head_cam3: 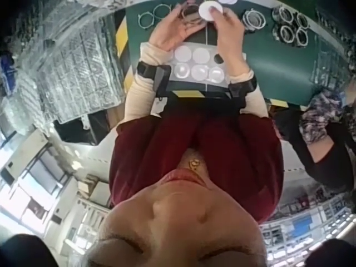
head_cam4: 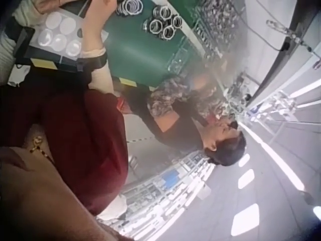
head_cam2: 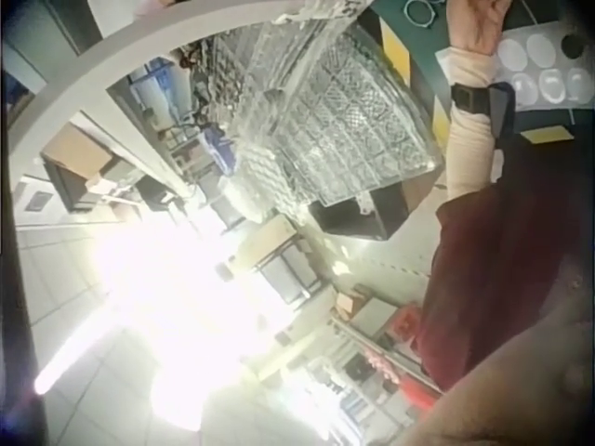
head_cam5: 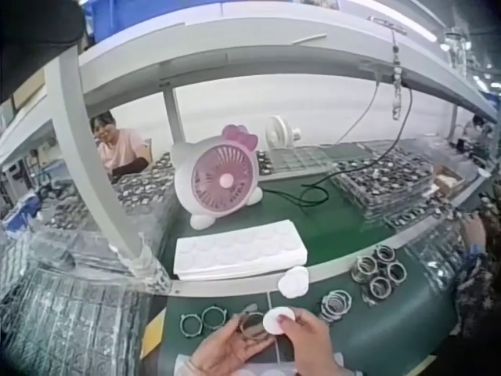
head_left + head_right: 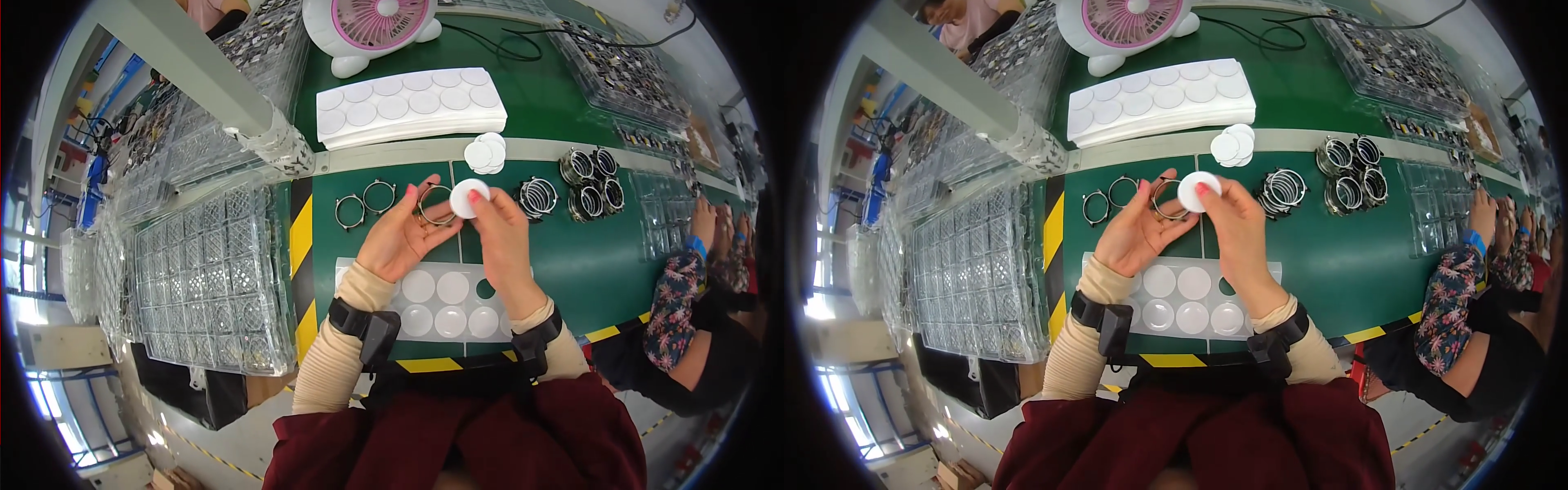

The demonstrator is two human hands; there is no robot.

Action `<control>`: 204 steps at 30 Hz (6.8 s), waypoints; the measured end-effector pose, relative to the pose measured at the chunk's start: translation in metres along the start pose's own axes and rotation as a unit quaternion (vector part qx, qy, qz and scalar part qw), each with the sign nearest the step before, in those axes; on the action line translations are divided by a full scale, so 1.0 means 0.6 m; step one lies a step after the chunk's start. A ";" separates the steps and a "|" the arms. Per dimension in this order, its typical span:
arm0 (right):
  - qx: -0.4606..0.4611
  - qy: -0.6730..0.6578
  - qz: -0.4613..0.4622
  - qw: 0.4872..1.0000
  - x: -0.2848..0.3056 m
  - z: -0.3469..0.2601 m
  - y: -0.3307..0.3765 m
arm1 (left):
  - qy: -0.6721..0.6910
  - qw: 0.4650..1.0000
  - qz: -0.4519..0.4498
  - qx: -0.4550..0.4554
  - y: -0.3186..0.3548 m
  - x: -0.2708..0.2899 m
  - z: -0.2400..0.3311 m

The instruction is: The person peels a white sticker from a sheet, presses it onto a metal ring, and rubs the surface before placing the assembled part onto a stack. This process is then repeated with another sticker and metal ring.

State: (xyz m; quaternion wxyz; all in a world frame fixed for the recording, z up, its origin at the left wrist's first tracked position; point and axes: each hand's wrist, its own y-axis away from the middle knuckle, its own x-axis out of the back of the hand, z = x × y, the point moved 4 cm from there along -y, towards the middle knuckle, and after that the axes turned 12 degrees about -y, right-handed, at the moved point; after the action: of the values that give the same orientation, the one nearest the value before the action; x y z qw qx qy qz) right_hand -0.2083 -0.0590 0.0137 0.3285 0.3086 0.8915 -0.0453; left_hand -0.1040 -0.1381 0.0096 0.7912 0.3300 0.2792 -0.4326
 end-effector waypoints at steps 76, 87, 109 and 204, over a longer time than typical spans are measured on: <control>-0.018 0.080 -0.032 0.996 -0.008 0.024 0.002 | 0.007 0.996 0.039 0.082 0.001 0.025 -0.032; -0.014 0.115 -0.047 0.992 -0.010 0.027 0.003 | -0.001 0.995 0.055 0.080 0.004 0.023 -0.030; -0.037 0.216 -0.111 0.969 -0.030 0.032 0.004 | 0.009 0.998 0.005 0.058 0.005 0.025 -0.027; 0.204 0.471 -0.142 0.846 0.062 -0.041 0.045 | -0.070 0.991 -0.068 0.091 -0.002 0.019 -0.053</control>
State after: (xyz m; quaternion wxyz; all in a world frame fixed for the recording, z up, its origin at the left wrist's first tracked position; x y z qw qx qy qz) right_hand -0.2286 -0.0106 0.0136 -0.2114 0.2227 0.9440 -0.1210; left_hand -0.1048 -0.1202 -0.0190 0.7443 0.3502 0.2038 -0.5309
